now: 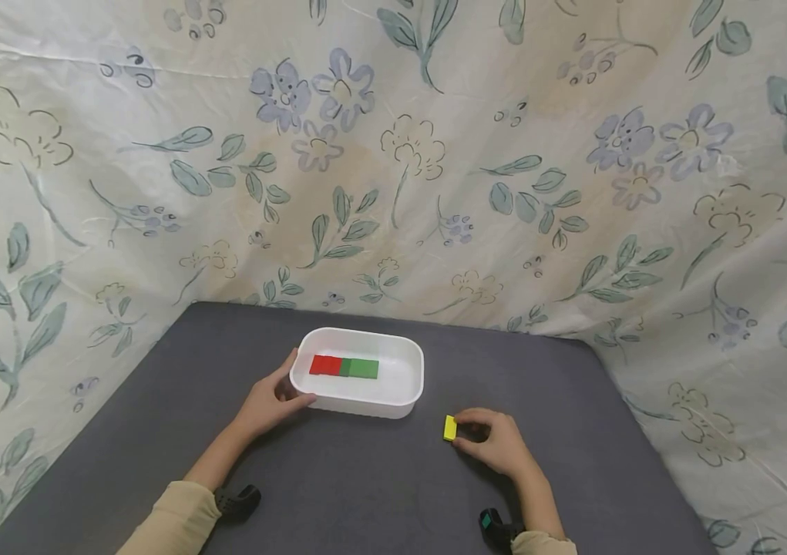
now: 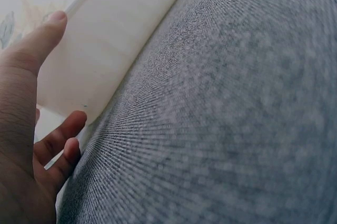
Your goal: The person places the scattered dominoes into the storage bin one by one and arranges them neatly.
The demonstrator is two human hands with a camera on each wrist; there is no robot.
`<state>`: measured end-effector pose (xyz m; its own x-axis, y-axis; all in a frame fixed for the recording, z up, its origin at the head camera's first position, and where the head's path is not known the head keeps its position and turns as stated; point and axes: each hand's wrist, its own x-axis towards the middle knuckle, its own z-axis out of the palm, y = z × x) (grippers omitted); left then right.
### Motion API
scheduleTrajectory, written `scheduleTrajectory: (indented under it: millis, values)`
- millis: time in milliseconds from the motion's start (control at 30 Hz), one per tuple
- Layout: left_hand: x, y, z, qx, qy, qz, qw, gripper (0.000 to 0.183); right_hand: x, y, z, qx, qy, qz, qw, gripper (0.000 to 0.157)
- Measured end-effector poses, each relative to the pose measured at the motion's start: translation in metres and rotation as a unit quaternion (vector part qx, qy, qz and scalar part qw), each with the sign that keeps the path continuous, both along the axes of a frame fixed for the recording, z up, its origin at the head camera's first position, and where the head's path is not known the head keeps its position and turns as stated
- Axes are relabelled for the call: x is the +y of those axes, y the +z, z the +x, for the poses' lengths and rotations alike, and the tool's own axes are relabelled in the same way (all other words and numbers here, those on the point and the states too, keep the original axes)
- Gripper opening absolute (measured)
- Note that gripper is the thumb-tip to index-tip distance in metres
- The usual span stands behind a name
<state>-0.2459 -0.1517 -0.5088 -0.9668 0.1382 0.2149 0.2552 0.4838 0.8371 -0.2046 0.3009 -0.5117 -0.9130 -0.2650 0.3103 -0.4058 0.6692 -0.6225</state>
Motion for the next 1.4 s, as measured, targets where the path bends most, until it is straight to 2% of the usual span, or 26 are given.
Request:
scheduleTrajectory:
  millis: [200, 367, 533, 733, 1167, 1400]
  values:
    - [0.000, -0.001, -0.001, -0.002, 0.001, -0.001, 1.0000, 0.106, -0.001, 0.011, 0.001, 0.023, -0.033, -0.017, 0.999, 0.032]
    - [-0.002, -0.001, 0.000, 0.000, -0.001, 0.002, 1.0000, 0.105, -0.001, 0.025, 0.002, 0.058, -0.035, -0.050, 0.996, 0.032]
    - [-0.004, -0.001, -0.002, 0.001, 0.002, -0.003, 1.0000, 0.104, -0.003, 0.035, -0.003, 0.074, -0.036, -0.051, 0.995, 0.032]
    - [-0.005, -0.003, -0.002, -0.001, -0.001, 0.001, 1.0000, 0.105, -0.018, 0.043, -0.017, 0.063, -0.028, -0.060, 0.996, 0.032]
    - [-0.003, -0.004, -0.003, -0.011, 0.000, 0.001, 0.9999, 0.106, -0.072, 0.054, -0.055, 0.023, -0.004, -0.089, 0.996, 0.031]
    - [-0.002, -0.003, -0.003, -0.009, -0.002, 0.005, 0.9999, 0.105, -0.101, 0.059, -0.077, 0.040, 0.022, -0.066, 0.997, 0.030]
